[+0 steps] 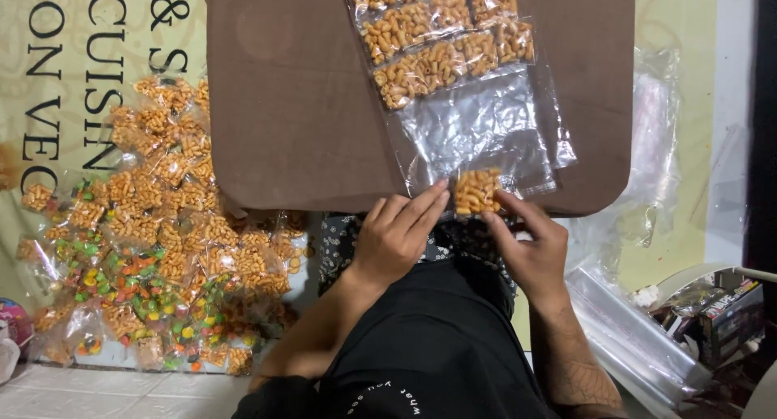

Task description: Manually packing small snack packets into a larger plastic bag in an organized grid pattern.

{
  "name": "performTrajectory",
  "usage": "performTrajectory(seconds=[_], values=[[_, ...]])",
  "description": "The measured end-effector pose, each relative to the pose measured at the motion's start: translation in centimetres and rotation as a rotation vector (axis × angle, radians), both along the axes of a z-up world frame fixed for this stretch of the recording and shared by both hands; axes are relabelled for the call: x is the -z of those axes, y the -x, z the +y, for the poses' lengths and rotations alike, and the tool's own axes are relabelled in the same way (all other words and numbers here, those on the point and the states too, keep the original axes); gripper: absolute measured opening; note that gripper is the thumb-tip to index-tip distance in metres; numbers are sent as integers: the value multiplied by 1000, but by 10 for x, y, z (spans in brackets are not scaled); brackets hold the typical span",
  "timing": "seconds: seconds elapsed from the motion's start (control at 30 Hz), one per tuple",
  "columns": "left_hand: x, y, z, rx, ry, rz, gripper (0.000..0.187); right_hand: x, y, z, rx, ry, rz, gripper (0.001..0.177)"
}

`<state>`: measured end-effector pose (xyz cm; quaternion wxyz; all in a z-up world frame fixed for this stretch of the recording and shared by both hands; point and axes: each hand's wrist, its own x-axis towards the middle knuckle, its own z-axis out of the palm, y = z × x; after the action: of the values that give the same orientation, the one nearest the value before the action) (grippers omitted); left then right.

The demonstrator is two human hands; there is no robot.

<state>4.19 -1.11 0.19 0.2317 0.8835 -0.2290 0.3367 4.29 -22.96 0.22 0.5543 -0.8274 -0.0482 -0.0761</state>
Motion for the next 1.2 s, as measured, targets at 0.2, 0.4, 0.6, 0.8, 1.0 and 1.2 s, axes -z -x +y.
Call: performTrajectory(seconds=[0.2, 0.4, 0.6, 0.8, 1.0, 1.2], values=[[-12, 2, -5, 30, 44, -29, 34, -7, -20, 7, -66, 672, -480, 35], [-12, 4, -7, 31, 74, -13, 32, -4, -44, 22, -168, 918, -484, 38], [-8, 5, -5, 51, 148, 15, 33, 13, -53, 14, -238, 776, -500, 45], [-10, 6, 8, 115, 264, 62, 31, -5, -9, -15, -171, 534, -382, 40], [-3, 14, 31, 156, 220, 149, 32, 19, 18, -87, 28, 182, -192, 6], [2, 33, 57, 173, 138, 231, 30, 13, -43, -104, 257, 149, -147, 16]])
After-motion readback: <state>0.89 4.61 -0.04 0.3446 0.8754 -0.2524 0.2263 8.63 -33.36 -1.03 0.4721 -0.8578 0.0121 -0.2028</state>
